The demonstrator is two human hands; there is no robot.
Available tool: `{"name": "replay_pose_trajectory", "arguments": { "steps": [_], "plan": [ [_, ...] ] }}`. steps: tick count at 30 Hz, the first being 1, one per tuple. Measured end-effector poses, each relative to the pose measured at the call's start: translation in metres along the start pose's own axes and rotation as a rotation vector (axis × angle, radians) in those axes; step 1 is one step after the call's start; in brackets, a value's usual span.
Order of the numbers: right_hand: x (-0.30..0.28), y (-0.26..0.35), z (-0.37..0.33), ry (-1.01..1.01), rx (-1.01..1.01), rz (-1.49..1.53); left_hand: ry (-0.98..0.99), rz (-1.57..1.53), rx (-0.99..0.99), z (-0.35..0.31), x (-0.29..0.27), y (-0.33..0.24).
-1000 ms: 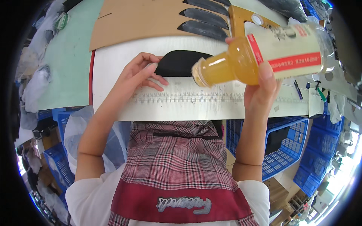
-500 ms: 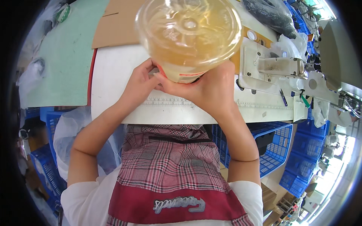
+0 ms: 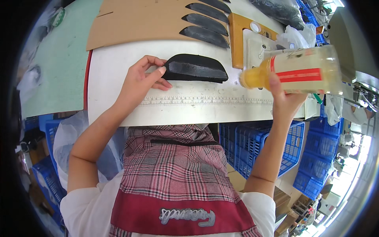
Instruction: The person applies a yellow liquid from a plastic bottle onto black curved fabric pieces on a workbench. They handle the pieces one at a time, applying the liquid along the edges and then placing each treated piece onto a cardboard sheet. The process is repeated for multiple pieces throughout the clip.
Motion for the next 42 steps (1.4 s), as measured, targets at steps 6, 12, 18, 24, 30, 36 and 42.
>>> {"name": "replay_pose_trajectory", "arguments": {
  "steps": [6,12,18,24,30,36,42],
  "plan": [
    [0.114,0.073,-0.035,0.263,-0.197,0.213,0.012,0.029,0.000,0.000,0.004,0.002],
    [0.127,0.083,-0.048,0.391,-0.431,0.056,-0.005,0.010,-0.014,-0.001,0.006,0.003],
    [0.062,0.026,-0.026,0.320,-0.142,-0.095,-0.031,0.053,-0.025,0.001,0.004,0.004],
    [-0.012,-0.037,-0.018,0.088,0.062,-0.126,-0.019,0.145,-0.059,0.000,0.002,-0.002],
    [-0.003,-0.096,-0.063,-0.004,0.555,0.576,-0.221,0.864,0.671,-0.035,0.014,-0.068],
    [0.023,-0.118,-0.093,-0.035,0.677,0.757,-0.286,1.136,0.771,-0.052,0.038,-0.067],
    [0.022,-0.118,-0.095,-0.004,0.694,0.812,-0.321,1.272,0.892,-0.057,0.047,-0.070]
  ]
}}
Point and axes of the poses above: each hand's wrist, its own z-axis towards the middle knuckle, its own x-axis out of the palm, y = z × x, the point moved 10 cm from there along z, towards the middle knuckle, and after that the axes turned 11 degrees about -y, right-handed, at the moved point
